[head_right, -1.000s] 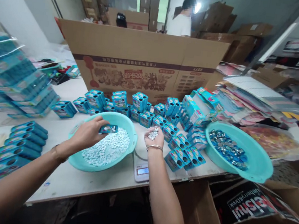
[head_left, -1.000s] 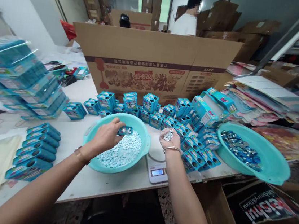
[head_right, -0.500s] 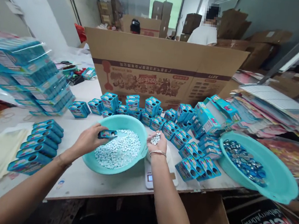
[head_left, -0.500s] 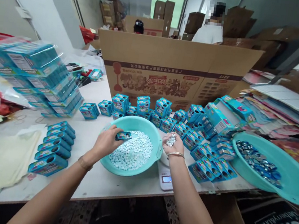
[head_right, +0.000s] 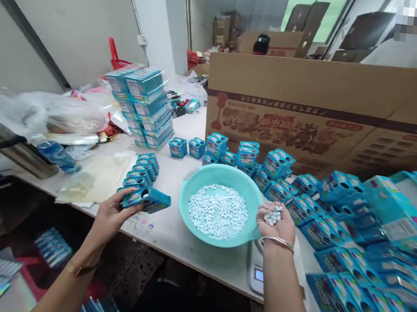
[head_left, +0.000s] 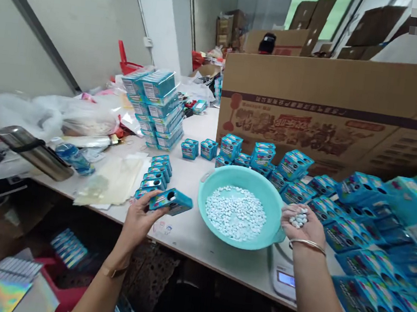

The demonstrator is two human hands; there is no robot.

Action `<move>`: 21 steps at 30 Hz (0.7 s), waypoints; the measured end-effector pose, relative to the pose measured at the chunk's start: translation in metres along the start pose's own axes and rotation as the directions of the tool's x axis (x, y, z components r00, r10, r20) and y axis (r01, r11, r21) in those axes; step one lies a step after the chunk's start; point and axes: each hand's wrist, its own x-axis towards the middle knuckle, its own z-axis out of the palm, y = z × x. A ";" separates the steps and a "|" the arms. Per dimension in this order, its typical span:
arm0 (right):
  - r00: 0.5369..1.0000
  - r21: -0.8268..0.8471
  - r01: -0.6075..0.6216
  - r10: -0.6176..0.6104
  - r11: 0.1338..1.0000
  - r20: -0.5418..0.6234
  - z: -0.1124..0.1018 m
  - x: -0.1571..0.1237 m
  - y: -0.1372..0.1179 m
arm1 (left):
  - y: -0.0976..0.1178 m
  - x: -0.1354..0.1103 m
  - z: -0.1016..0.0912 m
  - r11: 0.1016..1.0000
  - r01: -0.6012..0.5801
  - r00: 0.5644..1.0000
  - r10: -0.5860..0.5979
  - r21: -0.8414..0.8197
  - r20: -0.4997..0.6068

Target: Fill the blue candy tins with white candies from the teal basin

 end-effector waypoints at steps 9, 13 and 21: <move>0.995 -0.029 -0.096 0.096 0.995 0.027 0.012 0.002 0.039 | -0.102 -0.006 -0.050 0.898 -0.134 0.983 0.176 0.420 -0.061; 0.995 0.021 -0.087 0.088 0.996 -0.040 0.018 -0.005 0.038 | -0.113 0.005 -0.041 0.814 -0.182 0.951 0.288 0.552 -0.111; 0.992 0.102 0.011 0.002 0.995 -0.126 -0.005 -0.023 -0.004 | -0.107 -0.003 -0.017 0.766 -0.120 0.938 0.295 0.632 -0.180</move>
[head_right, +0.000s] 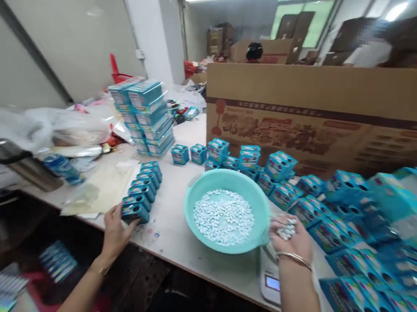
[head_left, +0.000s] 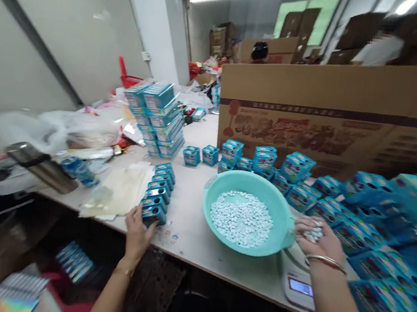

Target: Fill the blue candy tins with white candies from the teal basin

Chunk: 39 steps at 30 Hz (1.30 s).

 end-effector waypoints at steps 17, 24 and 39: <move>1.000 0.001 0.012 -0.012 1.000 -0.015 -0.020 0.014 -0.012 | 0.007 0.002 -0.006 0.965 -0.214 0.970 0.228 0.155 -0.084; 0.997 0.005 -0.013 0.012 1.000 0.082 -0.030 0.018 -0.012 | 0.107 0.077 0.012 0.909 -0.392 0.906 0.354 -0.141 -0.233; 0.973 0.145 0.205 -0.217 0.968 0.074 -0.090 -0.030 -0.091 | 0.290 0.293 0.160 0.692 -0.721 0.472 0.536 -0.043 0.700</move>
